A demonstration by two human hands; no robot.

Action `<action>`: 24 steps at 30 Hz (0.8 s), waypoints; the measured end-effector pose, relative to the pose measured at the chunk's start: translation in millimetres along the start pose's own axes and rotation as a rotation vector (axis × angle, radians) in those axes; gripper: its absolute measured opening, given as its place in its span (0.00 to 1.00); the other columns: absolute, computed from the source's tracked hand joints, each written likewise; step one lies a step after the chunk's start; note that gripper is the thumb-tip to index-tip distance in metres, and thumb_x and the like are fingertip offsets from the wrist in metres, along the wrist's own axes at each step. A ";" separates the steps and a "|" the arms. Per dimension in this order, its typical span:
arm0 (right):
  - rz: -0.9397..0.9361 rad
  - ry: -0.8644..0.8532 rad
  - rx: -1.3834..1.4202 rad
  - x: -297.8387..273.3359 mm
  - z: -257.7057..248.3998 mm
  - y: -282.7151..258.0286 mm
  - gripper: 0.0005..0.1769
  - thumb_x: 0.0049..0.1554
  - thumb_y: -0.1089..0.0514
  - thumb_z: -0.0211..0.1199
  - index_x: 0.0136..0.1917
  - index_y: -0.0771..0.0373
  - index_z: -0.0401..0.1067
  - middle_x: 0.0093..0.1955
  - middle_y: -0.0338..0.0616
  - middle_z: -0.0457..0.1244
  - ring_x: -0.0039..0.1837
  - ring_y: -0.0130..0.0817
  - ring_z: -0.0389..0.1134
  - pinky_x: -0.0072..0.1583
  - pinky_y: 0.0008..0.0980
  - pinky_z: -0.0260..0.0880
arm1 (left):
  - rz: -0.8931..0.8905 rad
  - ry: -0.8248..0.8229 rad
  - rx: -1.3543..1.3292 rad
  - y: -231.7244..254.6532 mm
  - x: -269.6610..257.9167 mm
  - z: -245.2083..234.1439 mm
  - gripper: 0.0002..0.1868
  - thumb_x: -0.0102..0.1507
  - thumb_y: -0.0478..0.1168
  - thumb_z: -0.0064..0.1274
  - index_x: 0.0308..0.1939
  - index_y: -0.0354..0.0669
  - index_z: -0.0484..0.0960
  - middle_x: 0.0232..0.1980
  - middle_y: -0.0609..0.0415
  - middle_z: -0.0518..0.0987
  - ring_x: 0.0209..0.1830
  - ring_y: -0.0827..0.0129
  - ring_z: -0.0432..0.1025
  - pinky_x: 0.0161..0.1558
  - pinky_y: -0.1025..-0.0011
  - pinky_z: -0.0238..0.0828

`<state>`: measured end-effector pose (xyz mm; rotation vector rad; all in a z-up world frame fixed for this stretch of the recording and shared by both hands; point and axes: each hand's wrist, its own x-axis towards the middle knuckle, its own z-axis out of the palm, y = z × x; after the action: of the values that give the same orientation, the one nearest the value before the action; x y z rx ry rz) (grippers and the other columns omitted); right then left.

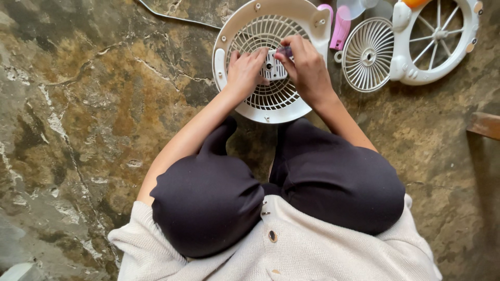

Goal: The person reassembles a small white electric fan by attaching the fan blade to the motor, securing the front grille, and fastening the rear grille with screws. The person uses a screwdriver to tighten the screws and ensures all components are properly aligned.

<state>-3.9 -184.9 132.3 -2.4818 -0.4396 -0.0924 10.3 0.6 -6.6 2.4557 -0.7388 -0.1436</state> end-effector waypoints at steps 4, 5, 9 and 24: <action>0.074 0.059 0.290 -0.7 -11.7 11.4 0.08 0.75 0.60 0.60 0.63 0.66 0.67 0.53 0.47 0.71 0.55 0.35 0.77 0.53 0.32 0.77 | -0.033 -0.040 0.024 -2.0 0.1 8.6 0.52 0.44 0.51 0.74 0.68 0.41 0.68 0.62 0.52 0.78 0.53 0.57 0.75 0.56 0.55 0.61; 0.081 0.140 0.319 -0.3 -21.2 13.2 0.07 0.75 0.61 0.61 0.62 0.65 0.68 0.52 0.47 0.71 0.55 0.35 0.78 0.53 0.32 0.78 | -0.060 -0.076 0.017 -3.4 1.4 8.8 0.52 0.46 0.51 0.74 0.69 0.43 0.67 0.62 0.53 0.78 0.55 0.57 0.74 0.58 0.55 0.61; 0.065 0.275 0.189 -11.9 -55.7 0.7 0.11 0.72 0.60 0.68 0.61 0.67 0.69 0.51 0.49 0.71 0.53 0.37 0.77 0.53 0.31 0.76 | 0.035 0.028 0.101 4.6 -1.5 -7.9 0.59 0.41 0.53 0.76 0.72 0.40 0.64 0.69 0.48 0.72 0.61 0.53 0.70 0.60 0.51 0.58; -0.006 0.109 0.300 -20.4 -3.2 20.3 0.14 0.75 0.52 0.56 0.64 0.65 0.64 0.55 0.50 0.71 0.52 0.36 0.76 0.50 0.30 0.77 | -0.123 -0.086 0.374 -9.0 -10.2 -63.8 0.26 0.50 0.34 0.65 0.54 0.52 0.83 0.80 0.51 0.61 0.82 0.56 0.44 0.71 0.40 0.28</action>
<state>-16.3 -208.0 120.2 -2.1701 -0.3842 -0.1514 22.1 43.4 41.1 2.8682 -0.7019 -0.1714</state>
